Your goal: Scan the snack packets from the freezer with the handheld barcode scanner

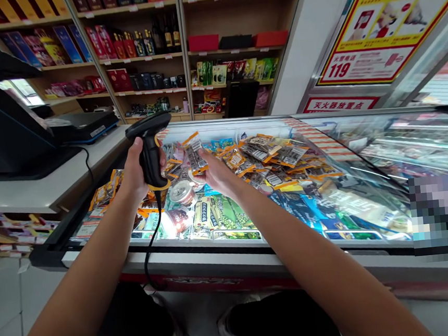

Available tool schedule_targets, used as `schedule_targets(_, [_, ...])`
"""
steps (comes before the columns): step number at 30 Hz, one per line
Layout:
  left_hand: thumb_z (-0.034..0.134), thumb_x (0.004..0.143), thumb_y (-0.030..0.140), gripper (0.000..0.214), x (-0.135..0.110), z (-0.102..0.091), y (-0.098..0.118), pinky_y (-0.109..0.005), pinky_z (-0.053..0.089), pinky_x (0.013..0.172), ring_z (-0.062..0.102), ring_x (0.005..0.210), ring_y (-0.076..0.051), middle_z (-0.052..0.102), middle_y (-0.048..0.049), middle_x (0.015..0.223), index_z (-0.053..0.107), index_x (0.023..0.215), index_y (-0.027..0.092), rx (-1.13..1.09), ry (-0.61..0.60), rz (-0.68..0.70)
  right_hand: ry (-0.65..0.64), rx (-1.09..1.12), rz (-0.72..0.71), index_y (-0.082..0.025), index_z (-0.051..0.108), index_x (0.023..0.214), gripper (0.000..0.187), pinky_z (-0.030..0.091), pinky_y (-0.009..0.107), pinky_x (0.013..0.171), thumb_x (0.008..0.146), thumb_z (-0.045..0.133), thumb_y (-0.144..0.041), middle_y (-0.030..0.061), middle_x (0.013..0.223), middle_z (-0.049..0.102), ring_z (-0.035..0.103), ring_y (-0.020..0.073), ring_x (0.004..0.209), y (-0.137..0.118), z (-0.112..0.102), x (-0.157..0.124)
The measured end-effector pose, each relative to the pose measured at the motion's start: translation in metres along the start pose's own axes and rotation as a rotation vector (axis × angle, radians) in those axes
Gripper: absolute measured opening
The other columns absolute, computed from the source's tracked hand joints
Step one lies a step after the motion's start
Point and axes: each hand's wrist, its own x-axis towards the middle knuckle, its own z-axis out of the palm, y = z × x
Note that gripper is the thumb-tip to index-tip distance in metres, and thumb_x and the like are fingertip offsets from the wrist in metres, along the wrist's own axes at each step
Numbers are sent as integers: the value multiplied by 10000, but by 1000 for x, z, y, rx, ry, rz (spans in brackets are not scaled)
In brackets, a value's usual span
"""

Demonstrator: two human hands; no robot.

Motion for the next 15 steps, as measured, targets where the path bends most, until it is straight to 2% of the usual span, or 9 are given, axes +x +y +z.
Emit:
schedule_targets(3, [564, 860, 829, 641, -1, -5, -11, -249, 396, 439, 563, 496, -134, 644, -35, 605, 629, 798, 194, 82, -225, -21, 57, 255, -31, -298, 649, 1267, 560, 581, 535, 980, 943, 554, -744, 91, 1321, 747, 679, 313, 1247, -7, -2, 3])
schedule_targets(7, [512, 908, 828, 686, -8, -4, -23, -247, 402, 455, 548, 498, -118, 666, -56, 664, 638, 771, 168, 220, -491, -118, 170, 411, -70, -333, 641, 1191, 581, 563, 465, 910, 868, 623, -815, 33, 1096, 791, 715, 280, 1117, -13, -8, 3])
schedule_targets(9, [505, 908, 840, 693, -14, 1, -24, -244, 417, 472, 546, 509, -117, 660, -51, 672, 631, 795, 168, 238, -555, -153, 227, 448, -81, -332, 634, 1158, 581, 546, 434, 883, 838, 666, -816, 16, 1034, 787, 716, 268, 1074, -12, -12, 5])
schedule_targets(12, [542, 884, 849, 673, -19, 8, -25, -245, 448, 513, 561, 552, -128, 650, -39, 673, 611, 837, 181, 202, -568, -172, 266, 474, -83, -327, 622, 1139, 593, 530, 403, 864, 794, 729, -798, -3, 1006, 776, 708, 250, 1046, -8, -16, 8])
schedule_targets(15, [480, 928, 834, 698, -19, 8, -27, -252, 443, 519, 552, 553, -125, 639, -47, 684, 636, 802, 166, 205, -587, -159, 276, 462, -64, -332, 602, 1167, 641, 528, 393, 861, 767, 734, -814, -6, 1001, 768, 701, 251, 1066, -4, -18, 10])
